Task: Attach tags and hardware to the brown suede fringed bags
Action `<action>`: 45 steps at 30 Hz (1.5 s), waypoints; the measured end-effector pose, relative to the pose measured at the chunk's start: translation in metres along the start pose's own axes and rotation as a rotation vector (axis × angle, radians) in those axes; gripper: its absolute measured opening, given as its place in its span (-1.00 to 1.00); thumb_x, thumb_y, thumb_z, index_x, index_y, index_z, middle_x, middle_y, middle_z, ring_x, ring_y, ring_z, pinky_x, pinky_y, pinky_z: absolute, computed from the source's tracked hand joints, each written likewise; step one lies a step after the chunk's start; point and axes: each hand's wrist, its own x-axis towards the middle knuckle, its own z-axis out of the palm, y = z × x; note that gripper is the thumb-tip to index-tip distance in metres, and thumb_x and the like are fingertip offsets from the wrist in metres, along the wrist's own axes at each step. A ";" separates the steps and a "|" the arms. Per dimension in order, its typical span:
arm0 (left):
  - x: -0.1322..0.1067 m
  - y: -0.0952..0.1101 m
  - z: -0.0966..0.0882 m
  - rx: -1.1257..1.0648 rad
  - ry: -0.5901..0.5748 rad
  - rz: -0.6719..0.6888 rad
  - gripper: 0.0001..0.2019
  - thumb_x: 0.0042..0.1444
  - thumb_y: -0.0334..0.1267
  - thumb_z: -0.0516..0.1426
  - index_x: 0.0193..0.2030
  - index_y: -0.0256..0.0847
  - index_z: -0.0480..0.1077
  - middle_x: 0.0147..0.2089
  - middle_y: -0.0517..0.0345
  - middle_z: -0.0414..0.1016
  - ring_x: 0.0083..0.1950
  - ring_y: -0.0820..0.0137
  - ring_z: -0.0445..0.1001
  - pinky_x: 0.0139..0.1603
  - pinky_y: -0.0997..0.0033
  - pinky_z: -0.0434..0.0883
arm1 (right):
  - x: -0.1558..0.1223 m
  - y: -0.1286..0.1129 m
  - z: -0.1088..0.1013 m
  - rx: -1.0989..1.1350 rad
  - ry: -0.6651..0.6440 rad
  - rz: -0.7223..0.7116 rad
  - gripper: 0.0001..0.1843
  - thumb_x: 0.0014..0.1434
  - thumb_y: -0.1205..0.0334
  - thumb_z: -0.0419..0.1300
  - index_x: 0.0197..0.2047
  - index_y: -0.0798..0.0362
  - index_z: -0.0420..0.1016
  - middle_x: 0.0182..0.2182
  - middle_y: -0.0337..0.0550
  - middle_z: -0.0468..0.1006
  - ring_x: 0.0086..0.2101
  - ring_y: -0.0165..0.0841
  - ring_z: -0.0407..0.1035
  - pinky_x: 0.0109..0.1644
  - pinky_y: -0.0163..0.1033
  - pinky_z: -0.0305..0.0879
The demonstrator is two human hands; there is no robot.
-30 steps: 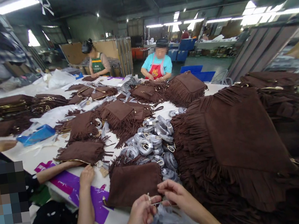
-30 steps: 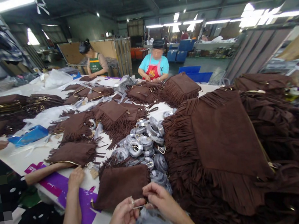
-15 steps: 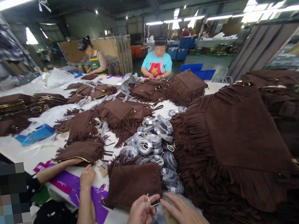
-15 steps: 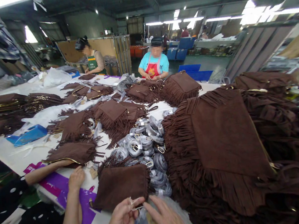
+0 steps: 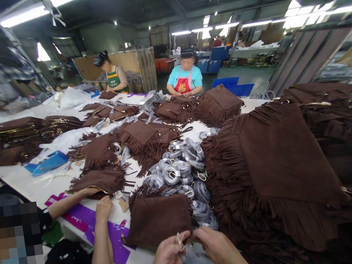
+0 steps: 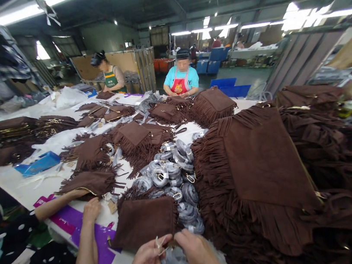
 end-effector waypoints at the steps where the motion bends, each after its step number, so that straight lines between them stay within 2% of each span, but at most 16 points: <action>1: 0.000 0.000 0.001 0.014 -0.005 0.006 -0.61 -0.23 -0.20 0.32 -0.21 -0.37 0.59 -0.44 0.08 0.45 -0.55 0.59 0.14 -0.61 0.60 -0.03 | 0.005 -0.004 -0.001 -0.096 -0.045 -0.031 -0.64 0.17 0.52 0.02 -0.16 -0.10 0.49 -0.33 -0.25 0.51 -0.36 -0.37 0.44 -0.31 -0.39 0.26; 4: 0.000 0.001 0.002 0.053 -0.042 0.043 -0.59 -0.25 -0.14 0.33 -0.25 -0.40 0.59 -0.51 0.14 0.39 -0.59 0.62 0.03 -0.58 0.55 -0.06 | 0.017 -0.022 -0.009 -0.283 -0.102 -0.107 -0.47 0.06 0.63 0.02 -0.07 -0.13 0.47 -0.31 -0.22 0.49 -0.39 -0.36 0.45 -0.39 -0.37 0.20; 7: -0.002 0.000 0.002 0.068 -0.051 0.118 -0.59 -0.27 -0.10 0.34 -0.28 -0.36 0.58 -0.48 0.11 0.44 -0.54 0.55 0.16 -0.48 0.52 0.09 | 0.025 -0.038 -0.015 -0.392 -0.127 -0.134 -0.57 0.05 0.64 0.05 -0.18 -0.04 0.49 -0.34 -0.17 0.52 -0.42 -0.31 0.47 -0.46 -0.31 0.14; 11: -0.007 0.001 0.000 0.213 -0.009 0.268 -0.78 -0.19 -0.14 0.32 -0.49 -0.28 0.51 -0.14 -0.06 0.57 -0.19 0.23 0.44 -0.12 0.32 0.33 | 0.033 -0.048 -0.012 -0.421 -0.191 -0.156 -0.71 0.10 0.60 0.11 -0.32 0.02 0.51 -0.37 -0.13 0.56 -0.45 -0.28 0.48 -0.50 -0.29 0.07; 15: -0.011 0.006 -0.002 0.551 0.019 0.455 -0.88 -0.08 -0.22 0.24 -0.53 -0.20 0.47 -0.06 -0.07 0.58 0.05 0.10 0.41 0.15 0.16 0.27 | 0.037 -0.046 -0.002 -0.251 -0.202 -0.136 -0.76 0.08 0.57 0.13 -0.36 0.05 0.53 -0.36 -0.08 0.59 -0.42 -0.25 0.48 -0.46 -0.29 0.12; 18: -0.013 0.012 0.001 0.745 0.026 0.562 -0.84 0.09 -0.24 0.12 -0.47 -0.17 0.45 -0.10 -0.03 0.57 -0.03 0.20 0.45 0.05 0.26 0.33 | 0.036 -0.042 0.005 0.099 -0.115 -0.074 -0.78 0.11 0.52 0.10 -0.35 0.05 0.49 -0.43 -0.19 0.56 -0.39 -0.29 0.46 -0.36 -0.31 0.22; 21: -0.017 0.022 0.007 0.946 0.115 0.624 -0.83 0.12 -0.36 0.03 -0.45 -0.17 0.39 -0.33 0.07 0.49 -0.27 0.32 0.43 -0.21 0.42 0.33 | 0.026 -0.036 0.012 0.334 -0.033 0.007 -0.87 0.09 0.42 0.14 -0.31 0.02 0.43 -0.40 -0.26 0.51 -0.36 -0.32 0.42 -0.30 -0.32 0.28; 25: -0.031 0.049 0.013 1.162 0.167 0.708 -0.80 0.16 -0.41 -0.03 -0.39 -0.16 0.38 -0.39 0.14 0.41 -0.33 0.36 0.40 -0.29 0.46 0.30 | 0.000 -0.016 0.029 0.303 -0.136 0.001 -0.47 -0.06 0.41 0.22 0.04 0.00 0.38 -0.09 -0.10 0.53 -0.09 -0.18 0.42 -0.01 -0.18 0.33; 30: -0.056 0.087 0.017 1.191 0.335 0.927 -0.79 0.18 -0.39 -0.02 -0.30 -0.14 0.44 -0.36 0.11 0.49 -0.31 0.34 0.45 -0.28 0.45 0.36 | -0.019 0.010 0.042 0.181 -0.216 0.059 -0.53 -0.08 0.56 0.02 -0.21 -0.02 0.58 -0.32 -0.06 0.64 -0.24 -0.06 0.52 -0.16 -0.11 0.39; 33: -0.061 0.094 0.024 1.258 0.222 0.967 -0.73 0.16 -0.45 -0.04 -0.27 -0.13 0.48 -0.31 0.09 0.56 -0.26 0.33 0.47 -0.24 0.42 0.38 | -0.014 -0.002 0.024 0.244 -0.190 0.029 -0.53 -0.06 0.44 0.16 -0.06 -0.06 0.57 -0.12 -0.03 0.63 -0.12 0.00 0.49 -0.02 -0.06 0.39; 35: -0.059 0.094 0.034 1.220 0.143 0.905 -0.72 0.21 -0.43 -0.04 -0.29 -0.15 0.50 -0.34 0.11 0.56 -0.29 0.36 0.48 -0.27 0.45 0.37 | -0.006 -0.021 0.007 0.318 -0.164 -0.005 -0.32 -0.08 0.34 0.24 0.17 -0.06 0.39 0.11 -0.03 0.49 -0.02 -0.04 0.42 0.07 -0.08 0.35; 38: -0.058 0.099 0.051 1.103 0.068 0.862 -0.72 0.25 -0.38 -0.01 -0.29 -0.15 0.53 -0.38 0.12 0.56 -0.31 0.39 0.48 -0.28 0.48 0.38 | 0.008 -0.048 -0.004 0.396 -0.180 -0.008 -0.10 -0.12 0.30 0.27 0.32 -0.08 0.12 0.10 -0.09 0.44 -0.11 -0.19 0.43 -0.03 -0.19 0.39; 40: -0.060 0.106 0.062 1.022 0.018 0.906 -0.74 0.26 -0.35 0.02 -0.26 -0.13 0.54 -0.34 0.12 0.58 -0.29 0.40 0.49 -0.27 0.49 0.38 | 0.014 -0.052 0.004 0.362 -0.217 0.019 -0.03 -0.17 0.27 0.35 0.33 -0.04 0.10 0.11 -0.04 0.40 -0.06 -0.14 0.40 0.00 -0.14 0.38; 42: -0.064 0.112 0.068 0.943 0.009 0.940 -0.77 0.26 -0.31 0.04 -0.24 -0.11 0.55 -0.32 0.13 0.59 -0.27 0.41 0.49 -0.25 0.49 0.39 | 0.017 -0.046 0.020 0.292 -0.229 0.062 0.08 -0.21 0.22 0.42 0.36 0.02 0.04 0.25 0.13 0.23 0.11 0.03 0.28 0.14 -0.01 0.30; 43: -0.064 0.111 0.067 0.915 0.015 0.921 -0.78 0.26 -0.29 0.05 -0.24 -0.11 0.55 -0.31 0.12 0.59 -0.27 0.40 0.50 -0.24 0.48 0.40 | 0.018 -0.042 0.028 0.270 -0.227 0.081 0.12 -0.21 0.21 0.43 0.37 0.03 0.01 0.29 0.17 0.18 0.17 0.09 0.22 0.18 0.05 0.26; 45: -0.058 0.105 0.054 0.910 0.024 0.795 -0.78 0.25 -0.21 0.06 -0.22 -0.10 0.55 -0.28 0.10 0.59 -0.25 0.36 0.52 -0.21 0.41 0.44 | 0.020 -0.033 0.040 0.269 -0.206 0.096 0.00 -0.10 0.22 0.40 0.36 -0.10 0.05 0.26 0.08 0.26 0.16 0.07 0.25 0.15 0.05 0.30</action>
